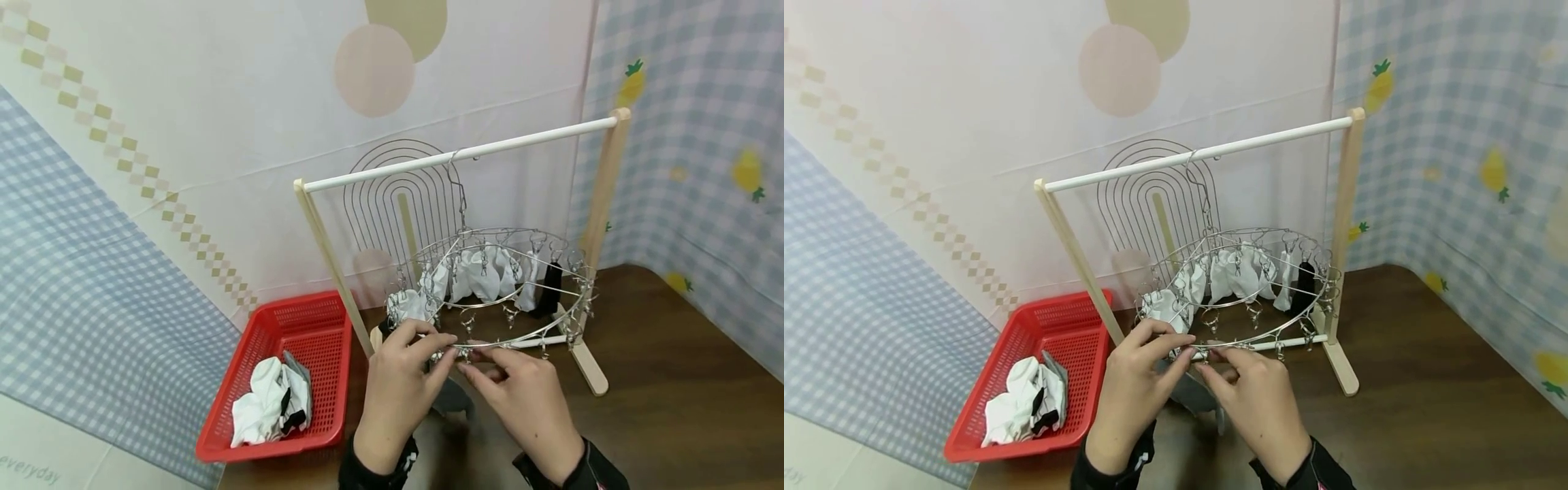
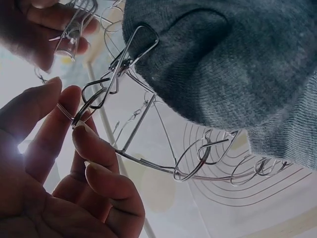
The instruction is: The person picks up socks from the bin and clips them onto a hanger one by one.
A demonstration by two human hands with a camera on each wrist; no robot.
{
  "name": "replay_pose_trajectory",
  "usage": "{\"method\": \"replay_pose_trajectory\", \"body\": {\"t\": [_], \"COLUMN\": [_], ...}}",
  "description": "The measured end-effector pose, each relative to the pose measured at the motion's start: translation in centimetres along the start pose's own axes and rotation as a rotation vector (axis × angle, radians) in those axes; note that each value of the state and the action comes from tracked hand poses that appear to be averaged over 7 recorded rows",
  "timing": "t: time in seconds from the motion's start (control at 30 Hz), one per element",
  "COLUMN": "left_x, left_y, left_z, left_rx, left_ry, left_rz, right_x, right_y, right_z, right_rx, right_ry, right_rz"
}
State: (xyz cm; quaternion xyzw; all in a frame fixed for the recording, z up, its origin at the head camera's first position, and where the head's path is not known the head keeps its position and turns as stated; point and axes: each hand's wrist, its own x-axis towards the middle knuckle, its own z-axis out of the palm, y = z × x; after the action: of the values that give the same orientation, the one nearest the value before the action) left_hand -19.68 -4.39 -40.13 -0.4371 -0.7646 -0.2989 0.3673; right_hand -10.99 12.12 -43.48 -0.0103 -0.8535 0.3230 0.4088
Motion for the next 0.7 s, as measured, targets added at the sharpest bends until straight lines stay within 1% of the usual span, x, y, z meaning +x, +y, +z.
{"method": "replay_pose_trajectory", "body": {"t": [0.1,0.2,0.3,0.4,0.47,0.57,0.63,0.67,0.7], "left_x": [0.1,0.1,0.1,0.0,0.0,0.1,0.1,0.1,0.2], "left_y": [0.1,0.1,0.1,0.0,-0.1,-0.3,-1.0,-1.8,-2.9], "left_z": [0.0,-0.1,-0.1,-0.2,-0.2,-0.3,-0.6,-0.9,-1.3], "left_rx": [-0.001,0.003,0.005,0.009,0.008,-0.006,-0.009,0.003,0.026], "left_ry": [-0.003,-0.002,-0.007,-0.015,-0.018,-0.02,-0.015,-0.019,-0.031], "left_rz": [-0.004,-0.006,-0.007,-0.006,0.0,-0.002,-0.029,-0.062,-0.107], "right_x": [0.2,0.3,0.5,0.7,0.8,0.5,0.3,0.2,0.0], "right_y": [0.0,0.1,0.2,0.4,0.6,0.9,1.2,1.4,1.5], "right_z": [0.0,-0.1,-0.2,-0.4,-0.6,-1.2,-1.6,-1.8,-1.9], "right_rx": [0.069,0.105,0.128,0.183,0.221,0.227,0.211,0.202,0.193], "right_ry": [-0.039,-0.096,-0.146,-0.215,-0.27,-0.337,-0.342,-0.329,-0.308], "right_rz": [0.051,0.112,0.148,0.201,0.252,0.326,0.348,0.344,0.331]}}
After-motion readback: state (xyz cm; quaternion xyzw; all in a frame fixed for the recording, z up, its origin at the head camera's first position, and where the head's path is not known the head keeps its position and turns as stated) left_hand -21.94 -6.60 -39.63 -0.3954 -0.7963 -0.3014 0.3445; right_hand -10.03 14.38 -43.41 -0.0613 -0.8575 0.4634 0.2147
